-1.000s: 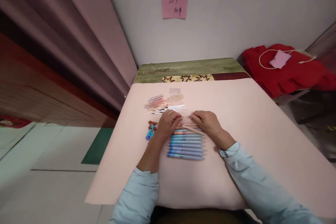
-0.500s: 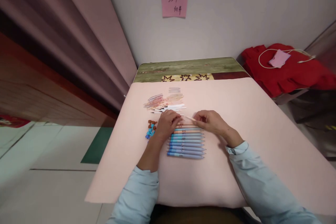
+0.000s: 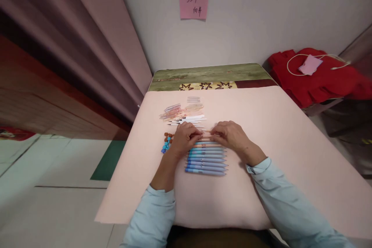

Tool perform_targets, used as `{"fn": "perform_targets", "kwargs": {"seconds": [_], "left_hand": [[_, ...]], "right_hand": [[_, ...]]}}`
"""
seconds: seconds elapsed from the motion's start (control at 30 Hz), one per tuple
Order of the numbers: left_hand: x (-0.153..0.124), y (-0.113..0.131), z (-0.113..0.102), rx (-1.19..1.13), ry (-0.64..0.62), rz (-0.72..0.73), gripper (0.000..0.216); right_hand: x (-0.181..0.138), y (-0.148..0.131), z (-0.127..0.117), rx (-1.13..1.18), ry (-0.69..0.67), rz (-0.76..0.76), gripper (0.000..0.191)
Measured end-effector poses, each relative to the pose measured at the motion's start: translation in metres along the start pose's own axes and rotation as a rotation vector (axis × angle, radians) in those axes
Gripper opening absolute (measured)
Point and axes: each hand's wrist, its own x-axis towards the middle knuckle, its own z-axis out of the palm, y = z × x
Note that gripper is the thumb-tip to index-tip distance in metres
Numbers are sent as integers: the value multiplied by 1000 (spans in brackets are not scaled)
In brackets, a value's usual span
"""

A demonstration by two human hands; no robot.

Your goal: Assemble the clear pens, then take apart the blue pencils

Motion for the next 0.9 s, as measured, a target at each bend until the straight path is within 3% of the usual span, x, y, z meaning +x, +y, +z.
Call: {"fn": "perform_targets", "kwargs": {"seconds": [0.3, 0.53, 0.77, 0.9], "left_hand": [[0, -2, 3, 22, 20, -4, 10], [-1, -7, 7, 46, 102, 62, 10], [1, -2, 6, 62, 78, 107, 16], [2, 0, 5, 32, 57, 115, 20]], "right_hand": [[0, -1, 3, -39, 32, -3, 15], [-2, -6, 0, -28, 52, 107, 23], [0, -5, 1, 11, -5, 34, 34], [1, -2, 6, 40, 75, -14, 33]]}}
